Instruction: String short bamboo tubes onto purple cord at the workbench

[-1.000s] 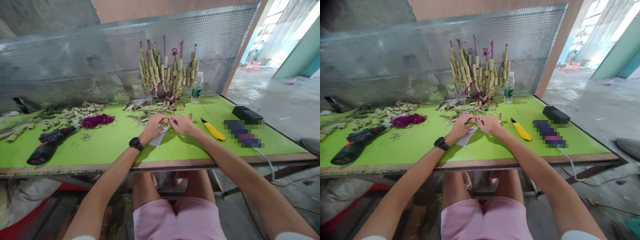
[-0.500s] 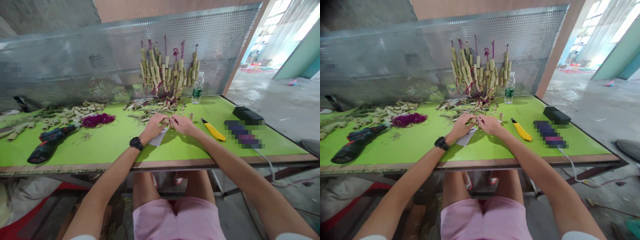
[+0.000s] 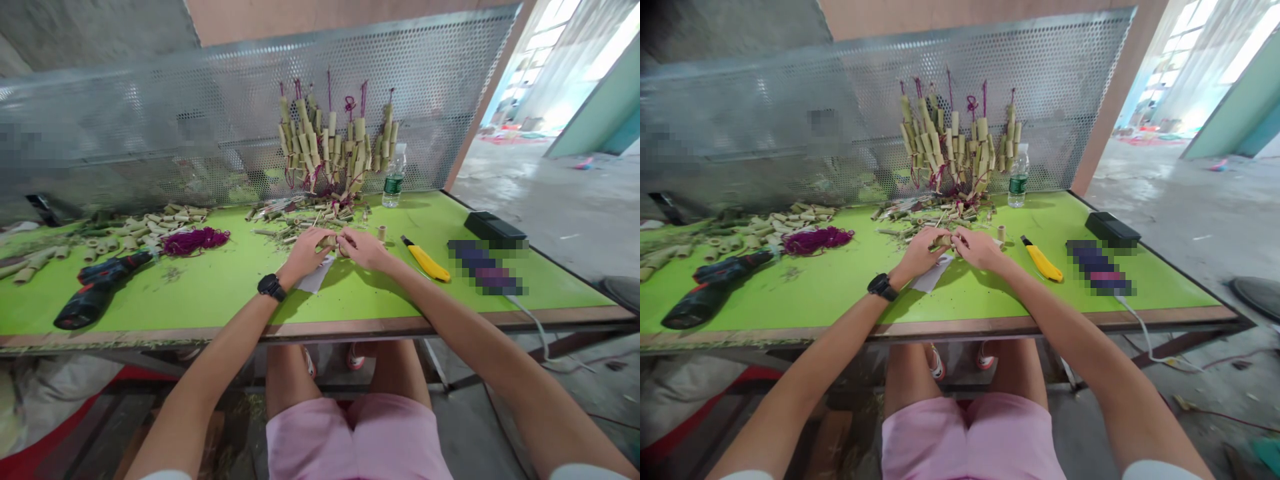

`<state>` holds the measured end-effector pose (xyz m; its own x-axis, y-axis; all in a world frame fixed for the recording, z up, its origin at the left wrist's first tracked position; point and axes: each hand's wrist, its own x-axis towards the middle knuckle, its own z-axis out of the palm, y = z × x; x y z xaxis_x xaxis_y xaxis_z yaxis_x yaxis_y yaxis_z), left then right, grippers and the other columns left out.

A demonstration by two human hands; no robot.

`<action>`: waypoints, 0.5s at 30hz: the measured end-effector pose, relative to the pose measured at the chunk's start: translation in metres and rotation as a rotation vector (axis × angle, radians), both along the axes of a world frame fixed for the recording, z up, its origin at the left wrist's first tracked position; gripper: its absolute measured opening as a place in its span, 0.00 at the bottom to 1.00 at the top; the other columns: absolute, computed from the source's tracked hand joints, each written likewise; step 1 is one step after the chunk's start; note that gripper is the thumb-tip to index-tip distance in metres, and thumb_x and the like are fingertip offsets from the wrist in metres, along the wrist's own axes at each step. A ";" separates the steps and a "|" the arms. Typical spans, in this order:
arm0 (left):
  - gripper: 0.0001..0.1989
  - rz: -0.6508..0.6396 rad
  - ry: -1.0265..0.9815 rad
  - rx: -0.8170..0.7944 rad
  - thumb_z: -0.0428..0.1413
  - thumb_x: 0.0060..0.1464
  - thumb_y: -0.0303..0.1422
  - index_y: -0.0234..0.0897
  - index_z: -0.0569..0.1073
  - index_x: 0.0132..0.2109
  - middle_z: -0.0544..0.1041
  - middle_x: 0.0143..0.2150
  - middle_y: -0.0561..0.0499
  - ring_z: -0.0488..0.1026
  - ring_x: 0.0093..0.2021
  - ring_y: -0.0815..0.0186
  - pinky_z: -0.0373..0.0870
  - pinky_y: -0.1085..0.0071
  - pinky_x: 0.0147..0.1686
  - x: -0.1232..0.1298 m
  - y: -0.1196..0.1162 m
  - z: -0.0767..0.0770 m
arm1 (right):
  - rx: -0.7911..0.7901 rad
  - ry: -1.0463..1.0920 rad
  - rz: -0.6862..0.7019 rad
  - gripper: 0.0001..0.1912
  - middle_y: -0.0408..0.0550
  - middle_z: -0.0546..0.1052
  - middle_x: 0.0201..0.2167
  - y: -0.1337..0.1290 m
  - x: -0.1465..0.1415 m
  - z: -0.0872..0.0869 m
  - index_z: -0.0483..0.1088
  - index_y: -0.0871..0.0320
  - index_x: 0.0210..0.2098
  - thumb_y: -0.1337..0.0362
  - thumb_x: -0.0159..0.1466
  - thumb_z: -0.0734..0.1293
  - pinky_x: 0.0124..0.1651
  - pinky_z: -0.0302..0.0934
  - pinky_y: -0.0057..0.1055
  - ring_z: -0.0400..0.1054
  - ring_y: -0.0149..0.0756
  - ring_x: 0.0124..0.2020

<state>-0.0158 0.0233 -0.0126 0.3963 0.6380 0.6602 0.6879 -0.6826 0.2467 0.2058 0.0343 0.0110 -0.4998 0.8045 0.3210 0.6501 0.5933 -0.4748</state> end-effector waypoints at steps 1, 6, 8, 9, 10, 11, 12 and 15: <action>0.13 -0.002 -0.002 0.002 0.63 0.67 0.31 0.39 0.80 0.57 0.85 0.55 0.43 0.79 0.56 0.53 0.76 0.54 0.60 0.000 0.000 0.000 | -0.001 0.020 0.016 0.15 0.46 0.79 0.30 0.000 0.000 0.000 0.74 0.56 0.48 0.57 0.80 0.58 0.37 0.58 0.33 0.70 0.39 0.30; 0.14 -0.006 -0.019 0.013 0.63 0.67 0.31 0.38 0.79 0.58 0.85 0.55 0.42 0.79 0.56 0.53 0.76 0.54 0.59 0.000 -0.001 0.000 | -0.051 0.083 0.041 0.18 0.45 0.79 0.30 -0.003 -0.001 0.002 0.75 0.57 0.51 0.53 0.80 0.58 0.38 0.58 0.33 0.69 0.38 0.29; 0.14 -0.002 -0.015 0.005 0.63 0.66 0.30 0.39 0.79 0.58 0.85 0.55 0.42 0.79 0.56 0.53 0.76 0.54 0.59 0.000 -0.001 0.000 | -0.068 0.077 0.006 0.19 0.47 0.80 0.31 -0.003 -0.001 0.003 0.74 0.58 0.50 0.52 0.80 0.58 0.38 0.58 0.33 0.69 0.39 0.30; 0.14 -0.001 -0.014 0.002 0.63 0.66 0.30 0.39 0.79 0.58 0.85 0.55 0.43 0.79 0.56 0.53 0.76 0.54 0.60 0.000 -0.001 0.001 | -0.065 0.071 -0.004 0.19 0.47 0.80 0.32 -0.004 -0.001 0.004 0.74 0.58 0.48 0.52 0.80 0.58 0.38 0.57 0.34 0.69 0.39 0.30; 0.14 -0.001 -0.014 -0.001 0.63 0.66 0.30 0.39 0.79 0.58 0.85 0.55 0.43 0.79 0.56 0.53 0.76 0.54 0.60 0.000 -0.001 0.001 | -0.056 0.066 -0.005 0.18 0.48 0.79 0.32 -0.003 -0.001 0.004 0.74 0.58 0.45 0.53 0.79 0.59 0.38 0.56 0.34 0.69 0.39 0.31; 0.14 -0.001 -0.016 -0.003 0.63 0.66 0.30 0.39 0.79 0.57 0.85 0.55 0.43 0.79 0.56 0.53 0.76 0.54 0.60 0.000 -0.001 0.001 | -0.044 0.058 0.006 0.18 0.48 0.79 0.31 -0.003 0.000 0.004 0.74 0.58 0.41 0.55 0.79 0.59 0.38 0.56 0.34 0.69 0.39 0.32; 0.14 -0.002 -0.018 -0.003 0.63 0.66 0.30 0.39 0.79 0.57 0.85 0.55 0.43 0.79 0.56 0.53 0.76 0.54 0.60 0.000 -0.001 0.001 | -0.031 0.051 0.020 0.17 0.48 0.78 0.31 -0.002 0.000 0.004 0.73 0.57 0.38 0.56 0.78 0.59 0.38 0.55 0.34 0.69 0.39 0.32; 0.14 -0.004 -0.020 0.000 0.63 0.66 0.30 0.40 0.79 0.57 0.85 0.55 0.44 0.79 0.56 0.53 0.76 0.54 0.60 -0.001 -0.001 0.001 | -0.005 0.050 0.037 0.17 0.48 0.78 0.31 0.001 0.001 0.001 0.71 0.57 0.35 0.58 0.78 0.58 0.37 0.53 0.33 0.67 0.38 0.31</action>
<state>-0.0164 0.0222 -0.0115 0.3854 0.6363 0.6683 0.6803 -0.6852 0.2601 0.2070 0.0351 0.0121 -0.5123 0.7876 0.3425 0.6034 0.6139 -0.5090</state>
